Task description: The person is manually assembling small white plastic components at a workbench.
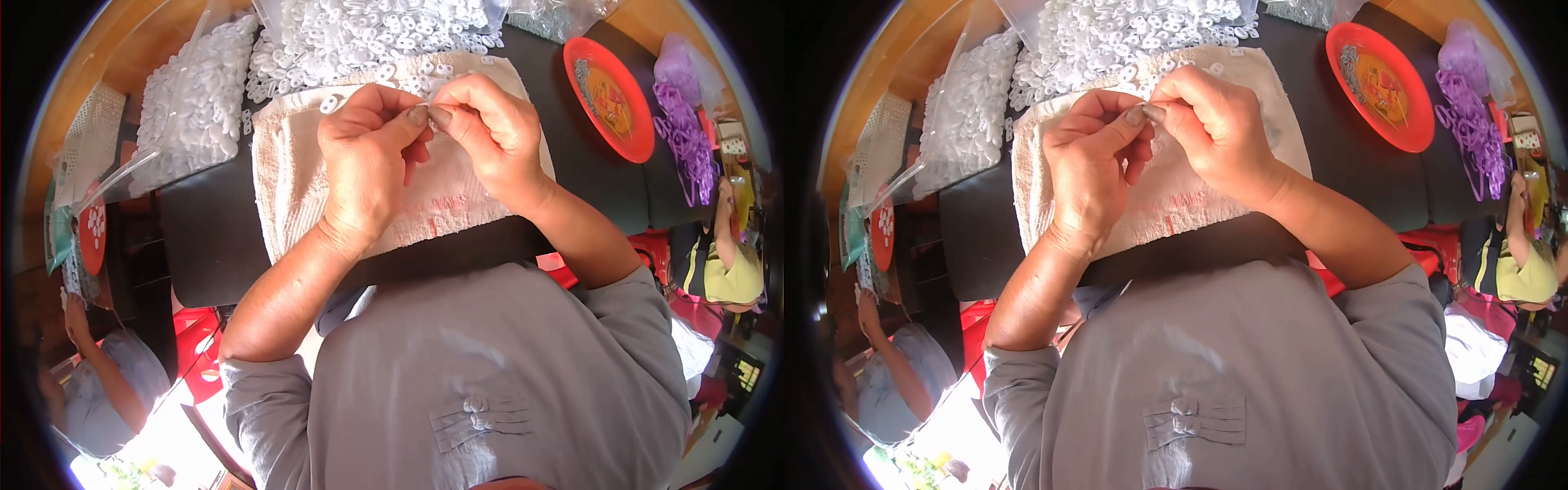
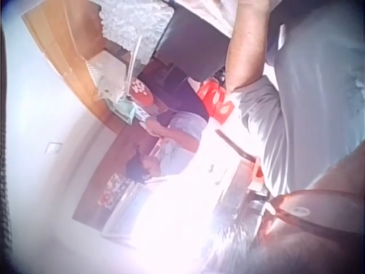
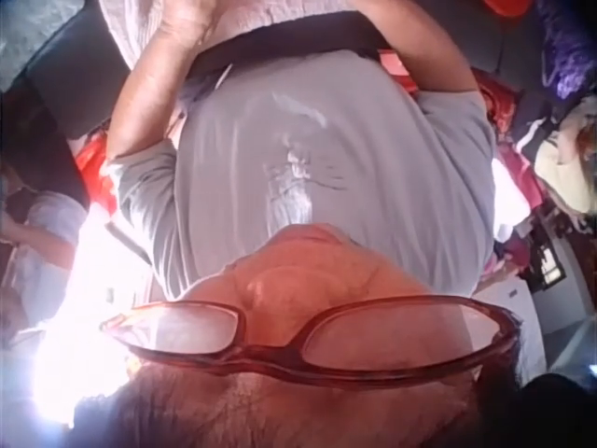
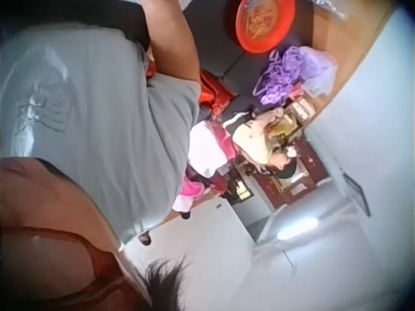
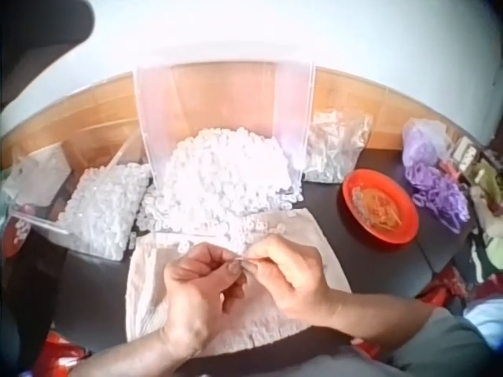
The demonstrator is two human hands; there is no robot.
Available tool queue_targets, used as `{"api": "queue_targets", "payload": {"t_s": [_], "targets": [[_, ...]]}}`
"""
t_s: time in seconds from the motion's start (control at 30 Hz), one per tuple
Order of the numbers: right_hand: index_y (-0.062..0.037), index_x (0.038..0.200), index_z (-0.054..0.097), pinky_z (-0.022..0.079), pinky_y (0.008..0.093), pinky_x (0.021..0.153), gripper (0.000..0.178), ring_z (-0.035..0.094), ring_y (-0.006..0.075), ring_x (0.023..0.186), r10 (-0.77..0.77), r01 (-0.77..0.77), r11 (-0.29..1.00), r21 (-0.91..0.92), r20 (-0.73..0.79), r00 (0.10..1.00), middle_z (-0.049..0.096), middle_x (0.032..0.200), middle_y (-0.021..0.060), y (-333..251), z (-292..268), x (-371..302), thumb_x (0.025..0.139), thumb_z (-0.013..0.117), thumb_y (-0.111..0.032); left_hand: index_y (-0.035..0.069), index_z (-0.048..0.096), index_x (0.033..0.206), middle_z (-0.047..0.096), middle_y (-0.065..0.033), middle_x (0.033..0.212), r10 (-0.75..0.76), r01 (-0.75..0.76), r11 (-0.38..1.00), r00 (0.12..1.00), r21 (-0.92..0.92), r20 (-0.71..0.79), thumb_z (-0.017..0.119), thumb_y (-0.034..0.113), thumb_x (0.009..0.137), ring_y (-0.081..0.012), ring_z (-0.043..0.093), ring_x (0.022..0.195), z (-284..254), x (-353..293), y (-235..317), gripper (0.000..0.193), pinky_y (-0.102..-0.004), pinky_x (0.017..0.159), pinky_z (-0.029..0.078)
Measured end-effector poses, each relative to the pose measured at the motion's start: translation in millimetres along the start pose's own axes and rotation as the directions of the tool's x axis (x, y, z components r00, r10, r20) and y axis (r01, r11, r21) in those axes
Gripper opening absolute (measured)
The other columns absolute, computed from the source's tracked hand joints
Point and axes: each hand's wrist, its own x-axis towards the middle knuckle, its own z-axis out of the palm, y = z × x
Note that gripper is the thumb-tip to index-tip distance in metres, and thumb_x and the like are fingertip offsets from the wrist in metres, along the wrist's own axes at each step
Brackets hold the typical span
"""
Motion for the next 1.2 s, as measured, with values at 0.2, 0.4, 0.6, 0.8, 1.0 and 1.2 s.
{"api": "queue_targets", "payload": {"t_s": [0.2,0.4,0.6,0.8,1.0,1.2], "targets": [[-0.0008,0.086,0.061,0.046,0.0232,0.061,0.005,0.059,0.01,0.069,-0.066,0.065,0.987,-0.144,-0.004,0.998,0.064,0.08,0.0027,12,-9,13,0.089,0.065,-0.002,-0.002,0.06,0.091,0.063,-0.0084,0.073,0.072,-0.075,0.997,0.994,-0.034,-0.086,0.062,0.002,0.089,-0.0117,0.055,0.055,-13,15,7,0.006,-0.0239,0.044,0.041],[-0.0056,0.081,0.062,0.05,0.0361,0.069,0.01,0.061,0.0266,0.077,-0.179,0.351,0.669,-0.655,0.316,0.932,0.059,0.078,0.0055,12,-14,6,0.075,0.069,-0.004,-0.003,0.059,0.095,0.062,-0.0103,0.076,0.044,-0.057,0.992,0.992,-0.109,-0.116,0.059,0.006,0.091,-0.0162,0.056,0.059,-28,24,9,0.01,-0.0275,0.049,0.042],[-0.008,0.082,0.065,0.045,0.0429,0.081,0.007,0.059,0.0271,0.091,-0.081,0.349,0.543,-0.764,0.366,0.927,0.059,0.09,0.0071,17,-7,-2,0.076,0.061,-0.01,-0.004,0.058,0.1,0.062,-0.0095,0.078,-0.013,0.009,0.999,0.998,-0.052,-0.064,0.059,0.008,0.093,-0.0155,0.057,0.061,-26,23,5,0.013,-0.0269,0.051,0.042],[-0.0065,0.084,0.064,0.044,0.0438,0.086,0.009,0.057,0.0278,0.098,-0.069,0.376,0.602,-0.705,0.423,0.904,0.058,0.095,0.0089,8,-5,-1,0.078,0.058,-0.01,-0.004,0.058,0.1,0.062,-0.0099,0.078,-0.003,0.001,1.0,0.998,-0.031,-0.058,0.058,0.007,0.092,-0.0155,0.057,0.06,-25,22,5,0.013,-0.0263,0.05,0.042],[-0.008,0.085,0.062,0.043,0.0411,0.084,0.008,0.057,0.0262,0.096,-0.196,0.517,0.57,-0.638,0.506,0.84,0.059,0.094,0.0076,6,-5,-3,0.077,0.058,-0.01,-0.004,0.059,0.099,0.062,-0.0101,0.078,-0.008,0.006,0.999,0.998,-0.036,-0.057,0.057,0.005,0.092,-0.0159,0.057,0.061,-24,22,5,0.012,-0.0264,0.051,0.042],[-0.0063,0.085,0.059,0.042,0.0383,0.077,0.013,0.055,0.0259,0.09,-0.199,0.524,0.651,-0.55,0.542,0.817,0.055,0.088,0.0072,-5,-14,1,0.072,0.059,-0.007,-0.003,0.06,0.094,0.063,-0.0099,0.076,0.007,-0.01,0.998,0.998,-0.058,-0.056,0.059,0.004,0.089,-0.0152,0.057,0.059,-23,23,6,0.009,-0.0263,0.049,0.042]]}}
